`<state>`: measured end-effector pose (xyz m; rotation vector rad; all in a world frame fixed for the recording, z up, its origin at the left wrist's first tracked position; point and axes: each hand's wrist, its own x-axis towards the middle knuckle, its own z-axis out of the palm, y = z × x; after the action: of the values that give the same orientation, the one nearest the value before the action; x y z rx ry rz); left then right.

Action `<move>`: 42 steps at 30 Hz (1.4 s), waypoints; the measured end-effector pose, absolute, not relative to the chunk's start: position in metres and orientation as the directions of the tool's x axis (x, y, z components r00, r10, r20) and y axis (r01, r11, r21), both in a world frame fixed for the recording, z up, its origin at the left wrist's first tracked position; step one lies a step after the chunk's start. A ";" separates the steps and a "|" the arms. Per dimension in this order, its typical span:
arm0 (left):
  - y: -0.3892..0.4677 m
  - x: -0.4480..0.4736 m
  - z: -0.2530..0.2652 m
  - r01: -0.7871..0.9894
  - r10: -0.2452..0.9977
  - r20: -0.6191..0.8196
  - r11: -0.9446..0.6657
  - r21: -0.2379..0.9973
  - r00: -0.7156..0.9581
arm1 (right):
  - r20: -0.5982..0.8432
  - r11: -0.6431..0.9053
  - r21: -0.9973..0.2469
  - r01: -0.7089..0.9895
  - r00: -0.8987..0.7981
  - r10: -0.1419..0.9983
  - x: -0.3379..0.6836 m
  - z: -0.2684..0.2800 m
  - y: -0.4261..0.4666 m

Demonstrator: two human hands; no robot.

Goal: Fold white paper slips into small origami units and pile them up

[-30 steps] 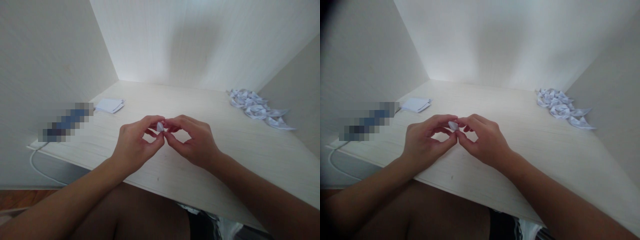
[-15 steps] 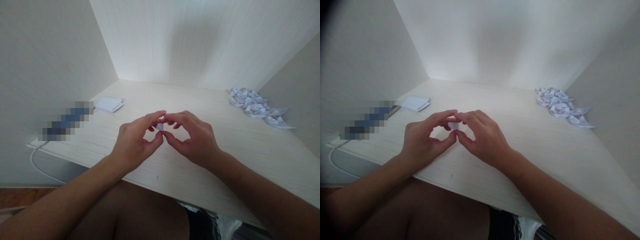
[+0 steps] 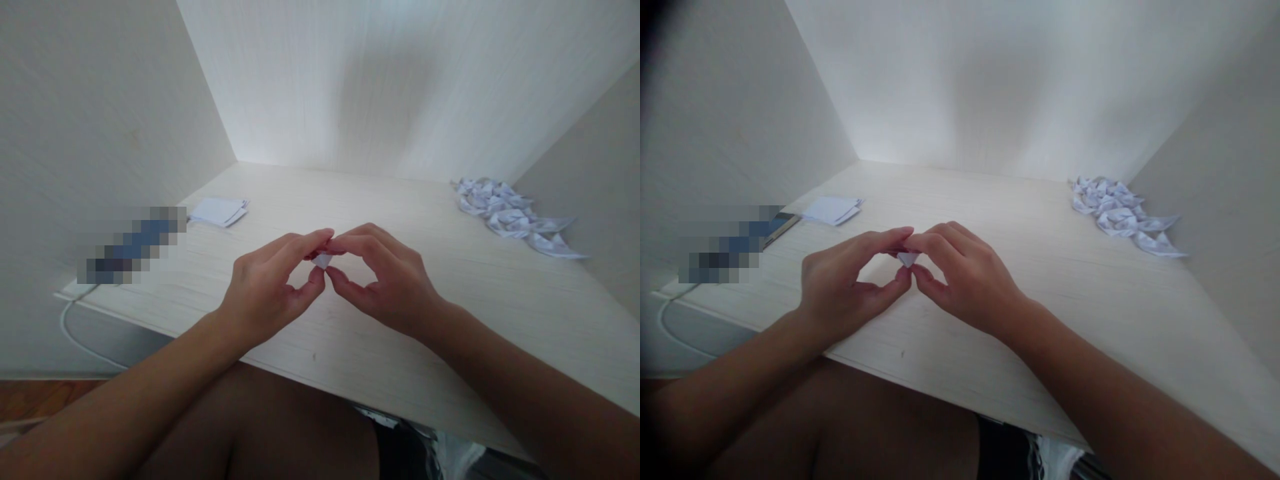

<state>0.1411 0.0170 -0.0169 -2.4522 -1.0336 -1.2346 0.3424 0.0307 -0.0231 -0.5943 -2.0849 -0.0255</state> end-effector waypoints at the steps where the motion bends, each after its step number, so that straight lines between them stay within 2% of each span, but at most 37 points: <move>1: 0.017 0.141 -0.017 0.671 0.486 0.776 -0.733 0.111 0.402 | 0.801 0.882 -0.200 0.426 -0.447 0.398 0.343 -0.023 0.031; 6: 0.014 0.142 -0.017 0.658 0.504 0.770 -0.738 0.148 0.391 | 0.785 0.882 -0.191 0.430 -0.472 0.401 0.344 -0.023 0.031; 14: 0.015 0.140 -0.016 0.656 0.545 0.754 -0.726 0.206 0.367 | 0.743 0.866 -0.331 0.375 -0.462 0.484 0.341 -0.025 0.029; 16: 0.016 0.140 -0.017 0.641 0.587 0.731 -0.718 0.271 0.349 | 0.725 0.846 -0.390 0.363 -0.446 0.525 0.341 -0.025 0.029; 21: 0.020 0.143 -0.023 0.483 0.716 0.642 -0.680 0.551 0.276 | 0.625 0.734 -0.618 0.282 -0.389 0.676 0.340 -0.027 0.031; 24: 0.021 0.145 -0.025 0.440 0.755 0.602 -0.647 0.623 0.259 | 0.561 0.664 -0.718 0.207 -0.392 0.729 0.339 -0.029 0.032; 30: 0.021 0.145 -0.024 0.448 0.772 0.568 -0.632 0.633 0.287 | 0.505 0.608 -0.784 0.126 -0.440 0.742 0.339 -0.029 0.033; 42: 0.023 0.141 -0.029 0.427 0.800 0.511 -0.601 0.676 0.316 | 0.442 0.581 -0.799 0.156 -0.503 0.743 0.341 -0.028 0.032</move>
<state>0.1411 0.0229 -0.0285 -2.8631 -1.4344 -1.5882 0.3409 0.0323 -0.0276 -0.7172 -1.9883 0.9024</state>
